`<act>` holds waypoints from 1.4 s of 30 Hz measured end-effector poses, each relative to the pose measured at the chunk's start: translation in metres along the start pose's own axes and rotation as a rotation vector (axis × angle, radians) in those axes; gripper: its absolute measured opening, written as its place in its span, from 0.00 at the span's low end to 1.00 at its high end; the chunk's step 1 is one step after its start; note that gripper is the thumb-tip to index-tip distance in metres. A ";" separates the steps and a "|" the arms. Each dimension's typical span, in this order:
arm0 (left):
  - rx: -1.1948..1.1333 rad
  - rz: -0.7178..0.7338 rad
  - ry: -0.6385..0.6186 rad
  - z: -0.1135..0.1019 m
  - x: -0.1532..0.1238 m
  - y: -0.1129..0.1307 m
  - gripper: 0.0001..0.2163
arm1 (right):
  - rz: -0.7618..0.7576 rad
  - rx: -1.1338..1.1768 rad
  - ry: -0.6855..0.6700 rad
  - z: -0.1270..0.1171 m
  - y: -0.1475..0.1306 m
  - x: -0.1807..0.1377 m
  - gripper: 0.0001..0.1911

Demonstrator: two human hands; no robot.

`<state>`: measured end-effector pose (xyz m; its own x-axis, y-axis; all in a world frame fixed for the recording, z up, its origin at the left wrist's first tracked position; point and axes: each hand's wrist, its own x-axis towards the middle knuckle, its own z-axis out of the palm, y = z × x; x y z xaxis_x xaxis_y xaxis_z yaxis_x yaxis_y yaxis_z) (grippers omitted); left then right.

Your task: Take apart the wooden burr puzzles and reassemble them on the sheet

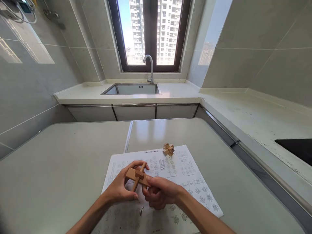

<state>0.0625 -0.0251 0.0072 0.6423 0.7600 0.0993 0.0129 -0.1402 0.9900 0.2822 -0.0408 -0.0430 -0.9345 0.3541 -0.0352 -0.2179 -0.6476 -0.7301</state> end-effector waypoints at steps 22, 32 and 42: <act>0.477 -0.058 0.214 0.000 0.002 -0.011 0.38 | -0.235 -0.386 0.632 0.009 -0.010 0.005 0.23; 0.577 -0.019 0.216 -0.002 0.002 -0.017 0.42 | -0.303 -0.404 0.716 0.007 -0.003 0.010 0.24; 0.655 0.074 0.214 -0.001 0.000 -0.015 0.43 | -0.345 -0.374 0.735 0.011 -0.006 0.009 0.20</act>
<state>0.0616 -0.0228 -0.0074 0.4950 0.8327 0.2483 0.4779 -0.4996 0.7225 0.2722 -0.0414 -0.0318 -0.3901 0.9145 -0.1074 -0.2275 -0.2088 -0.9511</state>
